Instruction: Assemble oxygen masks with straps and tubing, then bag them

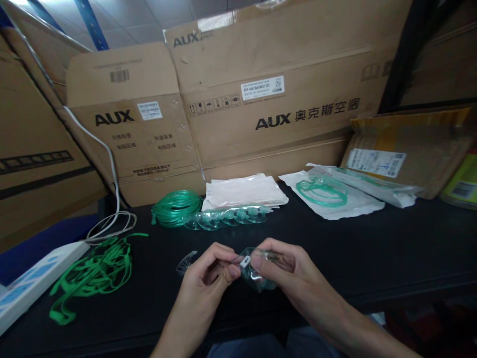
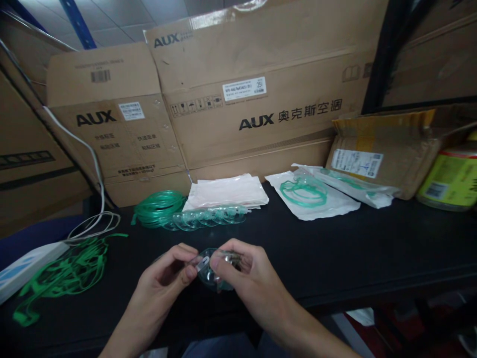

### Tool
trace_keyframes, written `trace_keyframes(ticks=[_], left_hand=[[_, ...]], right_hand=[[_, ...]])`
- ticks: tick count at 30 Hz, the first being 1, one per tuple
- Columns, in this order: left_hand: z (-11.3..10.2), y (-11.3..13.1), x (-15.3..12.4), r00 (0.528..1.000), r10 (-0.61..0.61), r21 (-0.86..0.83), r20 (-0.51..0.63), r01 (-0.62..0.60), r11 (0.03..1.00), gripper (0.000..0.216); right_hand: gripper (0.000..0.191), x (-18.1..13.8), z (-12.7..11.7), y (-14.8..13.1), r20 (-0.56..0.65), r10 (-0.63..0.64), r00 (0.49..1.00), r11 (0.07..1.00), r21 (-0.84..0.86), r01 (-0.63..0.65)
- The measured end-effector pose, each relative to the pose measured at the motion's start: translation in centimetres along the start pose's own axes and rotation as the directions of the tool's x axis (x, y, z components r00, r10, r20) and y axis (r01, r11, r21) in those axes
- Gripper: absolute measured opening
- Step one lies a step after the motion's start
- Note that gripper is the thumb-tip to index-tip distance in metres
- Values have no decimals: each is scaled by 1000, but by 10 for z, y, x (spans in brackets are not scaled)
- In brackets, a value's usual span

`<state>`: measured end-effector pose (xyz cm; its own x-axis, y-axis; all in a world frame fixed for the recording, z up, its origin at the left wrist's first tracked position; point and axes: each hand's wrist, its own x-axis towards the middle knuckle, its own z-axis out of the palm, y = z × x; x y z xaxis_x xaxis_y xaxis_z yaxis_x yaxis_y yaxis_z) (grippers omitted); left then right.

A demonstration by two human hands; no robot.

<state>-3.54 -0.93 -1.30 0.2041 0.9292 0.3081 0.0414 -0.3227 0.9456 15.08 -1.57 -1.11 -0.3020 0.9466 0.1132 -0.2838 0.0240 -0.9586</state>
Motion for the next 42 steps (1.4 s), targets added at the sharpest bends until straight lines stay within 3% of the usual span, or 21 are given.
trace_keyframes(ticks=[6,23,37,42], left_hand=[[0,0,-1,1000,12,67,1,-12,998,19],[-2,-1,-1,999,8,165,40,-15,986,18],[-2,1,-5,999,-44,267,22,37,963,26],[4,5,-2,999,-41,257,31,31,966,27]], right_hand=[[36,-2,-1,-2,-22,-29,999,995,-99,27],[28,-3,-8,-8,10,-33,999,987,-155,35],[29,-3,-12,-12,62,-38,997,990,-136,46],[25,-1,-12,-10,97,-10,995,1000,7,10]])
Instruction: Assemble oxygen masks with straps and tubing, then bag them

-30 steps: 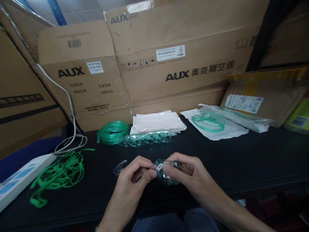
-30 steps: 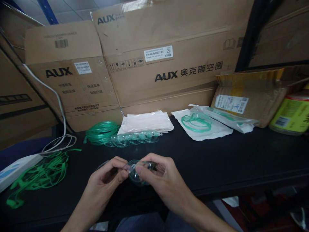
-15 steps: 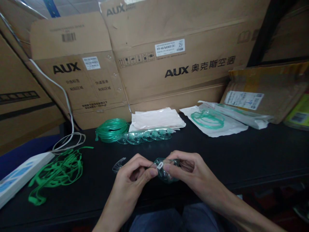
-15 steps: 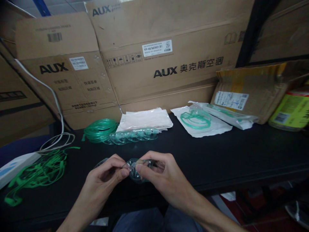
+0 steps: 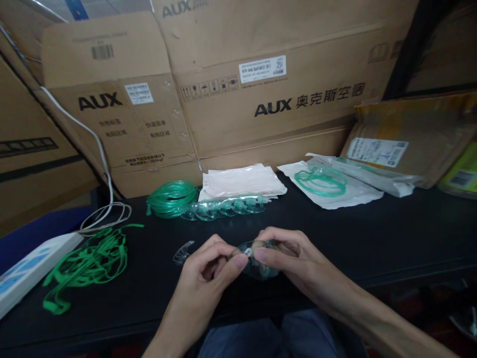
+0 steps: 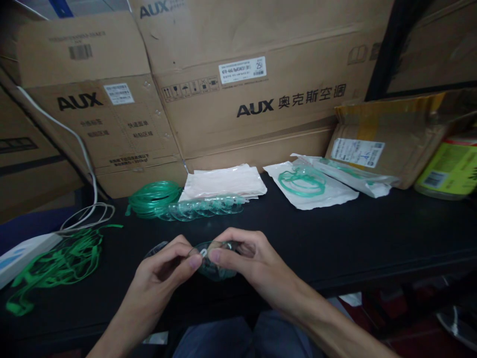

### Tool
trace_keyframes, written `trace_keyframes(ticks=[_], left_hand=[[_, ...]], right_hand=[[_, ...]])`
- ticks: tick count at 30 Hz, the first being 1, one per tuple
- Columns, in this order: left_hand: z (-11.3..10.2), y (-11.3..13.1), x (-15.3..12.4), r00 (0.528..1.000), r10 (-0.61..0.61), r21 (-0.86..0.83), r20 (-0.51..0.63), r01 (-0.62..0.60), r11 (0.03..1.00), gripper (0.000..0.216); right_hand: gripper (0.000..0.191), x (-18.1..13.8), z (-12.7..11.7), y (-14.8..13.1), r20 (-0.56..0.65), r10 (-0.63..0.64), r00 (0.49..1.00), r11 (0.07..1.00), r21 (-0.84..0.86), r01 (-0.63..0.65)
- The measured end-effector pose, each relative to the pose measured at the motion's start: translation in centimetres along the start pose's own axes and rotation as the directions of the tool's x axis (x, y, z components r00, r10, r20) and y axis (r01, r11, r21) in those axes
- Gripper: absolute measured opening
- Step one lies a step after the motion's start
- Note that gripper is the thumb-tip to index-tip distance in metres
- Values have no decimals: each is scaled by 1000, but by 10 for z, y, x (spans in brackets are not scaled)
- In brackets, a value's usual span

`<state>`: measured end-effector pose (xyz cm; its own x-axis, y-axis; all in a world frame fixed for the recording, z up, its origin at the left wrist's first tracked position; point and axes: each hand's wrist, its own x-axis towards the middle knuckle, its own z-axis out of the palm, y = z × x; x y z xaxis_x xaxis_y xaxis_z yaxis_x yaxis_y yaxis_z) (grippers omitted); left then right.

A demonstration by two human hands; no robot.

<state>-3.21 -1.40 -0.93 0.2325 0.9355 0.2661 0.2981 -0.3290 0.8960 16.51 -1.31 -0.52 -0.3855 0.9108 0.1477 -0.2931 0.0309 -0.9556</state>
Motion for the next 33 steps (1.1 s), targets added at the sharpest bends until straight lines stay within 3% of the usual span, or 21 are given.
trace_keyframes(ticks=[3,6,8,10,13,17,20,33], left_hand=[[1,0,3,1000,-9,-15,11,9,1000,28],[0,-1,3,998,-53,-38,19,54,998,28],[0,-2,3,996,-83,-46,33,84,995,29],[0,-1,3,993,-113,-49,32,115,992,31],[0,2,3,987,-160,-54,4,160,986,34],[-1,4,4,982,-187,-94,15,188,978,34],[-2,2,4,981,-196,-116,12,196,974,34],[-1,7,3,993,-119,-154,6,118,981,33]], right_hand=[[24,0,3,-1,17,58,998,990,124,-60],[26,1,6,1,-15,78,997,991,114,-76],[27,2,7,5,-110,2,994,1000,14,-1],[26,3,7,10,-215,-153,965,980,-159,120],[24,0,10,18,-206,-395,895,834,-490,256],[38,-4,15,24,-31,-524,851,608,-713,348],[35,-4,17,25,0,-543,839,571,-733,370],[39,-3,15,23,11,-539,842,588,-711,386]])
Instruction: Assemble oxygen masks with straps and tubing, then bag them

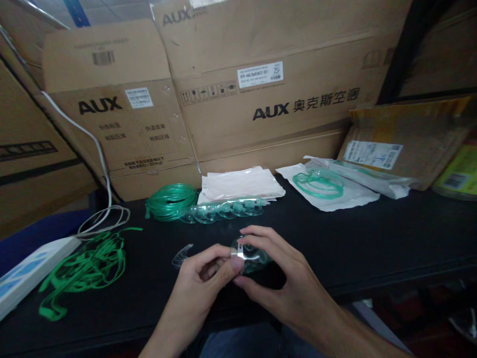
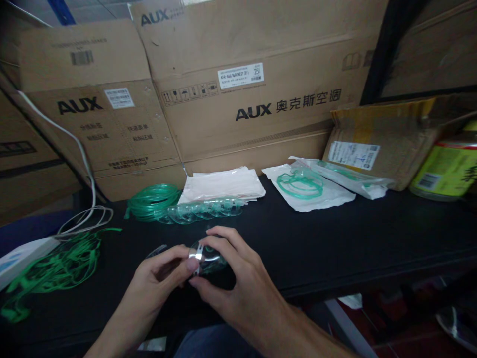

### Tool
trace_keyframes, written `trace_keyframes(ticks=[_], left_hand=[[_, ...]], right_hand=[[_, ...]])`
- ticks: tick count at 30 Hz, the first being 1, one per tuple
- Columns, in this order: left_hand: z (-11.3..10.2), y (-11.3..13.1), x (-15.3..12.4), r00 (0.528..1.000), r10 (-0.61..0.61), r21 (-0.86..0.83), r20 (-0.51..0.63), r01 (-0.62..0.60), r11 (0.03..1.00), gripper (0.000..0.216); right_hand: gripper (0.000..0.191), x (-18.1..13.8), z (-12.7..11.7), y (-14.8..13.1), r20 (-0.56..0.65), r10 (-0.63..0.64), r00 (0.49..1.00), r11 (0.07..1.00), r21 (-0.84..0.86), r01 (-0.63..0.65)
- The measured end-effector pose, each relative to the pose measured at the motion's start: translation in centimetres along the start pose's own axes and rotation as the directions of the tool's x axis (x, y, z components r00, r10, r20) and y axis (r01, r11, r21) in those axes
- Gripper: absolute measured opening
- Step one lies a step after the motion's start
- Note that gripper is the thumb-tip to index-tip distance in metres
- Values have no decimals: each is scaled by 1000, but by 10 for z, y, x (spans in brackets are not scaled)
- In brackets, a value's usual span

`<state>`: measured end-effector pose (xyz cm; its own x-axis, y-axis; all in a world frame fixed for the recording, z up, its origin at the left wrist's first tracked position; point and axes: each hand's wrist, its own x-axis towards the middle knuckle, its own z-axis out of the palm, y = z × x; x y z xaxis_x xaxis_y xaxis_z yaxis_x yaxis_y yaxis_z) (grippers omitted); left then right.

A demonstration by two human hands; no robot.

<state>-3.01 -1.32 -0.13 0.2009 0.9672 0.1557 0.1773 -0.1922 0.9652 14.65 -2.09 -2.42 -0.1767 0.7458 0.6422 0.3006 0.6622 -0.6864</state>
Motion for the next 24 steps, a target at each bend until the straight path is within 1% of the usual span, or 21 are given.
trace_keyframes(ticks=[4,7,11,14,16,18,19,21,22,24], left_hand=[[-1,-6,-1,1000,-7,-34,27,8,999,27],[-3,-10,0,999,17,-26,34,-16,1000,22],[-6,-13,1,994,92,48,56,-95,994,22],[-7,-12,0,986,158,63,59,-161,985,24],[-7,-9,-1,983,178,74,36,-180,981,29],[-6,-6,-3,983,183,80,-26,-181,980,33],[-5,-6,-4,980,184,80,-76,-178,981,31],[-4,-6,-5,969,183,78,-167,-171,982,22],[-3,-8,-5,964,189,85,-189,-176,981,17],[-2,-12,-5,956,232,119,-180,-213,970,13]], right_hand=[[35,0,0,2,-2,-4,1000,1000,25,4],[32,0,0,3,-7,-4,1000,999,50,4],[28,0,0,5,9,19,1000,994,109,-20],[24,2,0,6,37,61,997,981,180,-66],[24,4,-1,6,65,104,992,966,232,-116],[27,6,-3,4,82,141,987,947,280,-158],[28,7,-4,3,90,153,984,938,299,-173],[29,9,-6,1,104,160,982,923,336,-186],[29,9,-7,1,111,161,981,914,359,-191],[30,10,-8,1,125,164,979,887,416,-202]])
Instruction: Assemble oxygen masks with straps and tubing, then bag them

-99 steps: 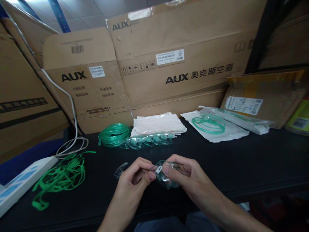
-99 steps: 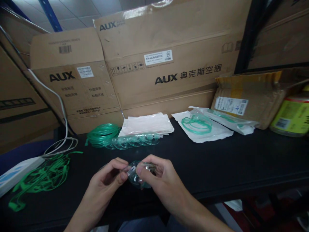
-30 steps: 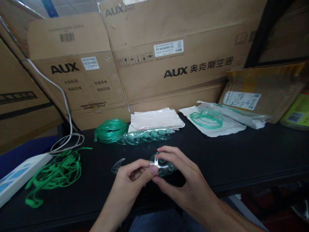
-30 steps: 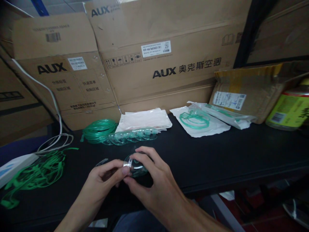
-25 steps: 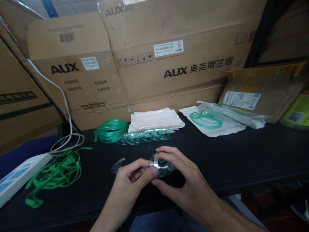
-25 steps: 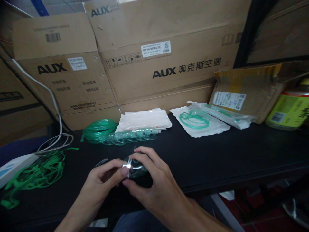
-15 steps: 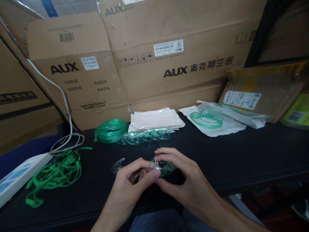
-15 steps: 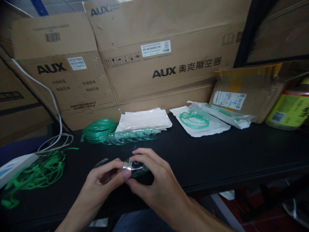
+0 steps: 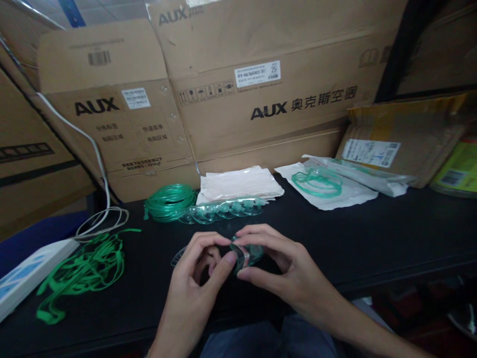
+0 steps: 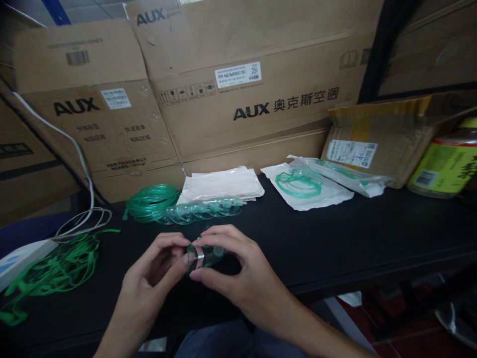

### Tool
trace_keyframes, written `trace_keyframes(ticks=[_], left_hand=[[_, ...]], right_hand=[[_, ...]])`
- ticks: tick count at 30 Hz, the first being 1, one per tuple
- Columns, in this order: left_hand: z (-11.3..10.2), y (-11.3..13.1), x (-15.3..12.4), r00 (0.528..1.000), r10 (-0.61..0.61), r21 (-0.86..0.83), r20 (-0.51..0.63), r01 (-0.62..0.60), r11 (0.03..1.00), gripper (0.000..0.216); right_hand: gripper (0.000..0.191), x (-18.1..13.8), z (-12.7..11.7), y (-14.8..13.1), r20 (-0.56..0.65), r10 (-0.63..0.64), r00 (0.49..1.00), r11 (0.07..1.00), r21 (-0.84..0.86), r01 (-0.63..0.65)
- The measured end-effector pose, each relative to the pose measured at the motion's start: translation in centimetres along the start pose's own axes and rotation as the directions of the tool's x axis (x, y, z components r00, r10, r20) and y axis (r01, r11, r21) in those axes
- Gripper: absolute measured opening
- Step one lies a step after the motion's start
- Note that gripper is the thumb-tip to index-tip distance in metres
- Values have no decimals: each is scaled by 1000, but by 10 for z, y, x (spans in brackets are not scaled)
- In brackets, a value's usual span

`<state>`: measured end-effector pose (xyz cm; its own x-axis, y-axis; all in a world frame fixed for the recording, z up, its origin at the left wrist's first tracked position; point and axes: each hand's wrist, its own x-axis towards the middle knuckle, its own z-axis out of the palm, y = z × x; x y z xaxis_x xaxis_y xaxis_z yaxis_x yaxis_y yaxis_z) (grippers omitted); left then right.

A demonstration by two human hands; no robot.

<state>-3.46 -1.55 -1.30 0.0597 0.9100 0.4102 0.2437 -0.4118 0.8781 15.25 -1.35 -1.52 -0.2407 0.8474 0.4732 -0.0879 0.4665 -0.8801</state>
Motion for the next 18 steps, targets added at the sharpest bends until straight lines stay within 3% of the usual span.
trace_keyframes(ticks=[5,9,18], left_hand=[[2,-7,0,983,184,123,14,-184,975,14],[2,-6,0,938,347,195,-4,-340,920,13],[2,0,-5,888,459,344,-18,-426,837,12]], right_hand=[[33,0,-2,1,69,23,997,990,137,-32],[37,-2,0,-2,132,99,986,961,245,-129],[29,-5,1,-4,207,141,968,910,359,-209]])
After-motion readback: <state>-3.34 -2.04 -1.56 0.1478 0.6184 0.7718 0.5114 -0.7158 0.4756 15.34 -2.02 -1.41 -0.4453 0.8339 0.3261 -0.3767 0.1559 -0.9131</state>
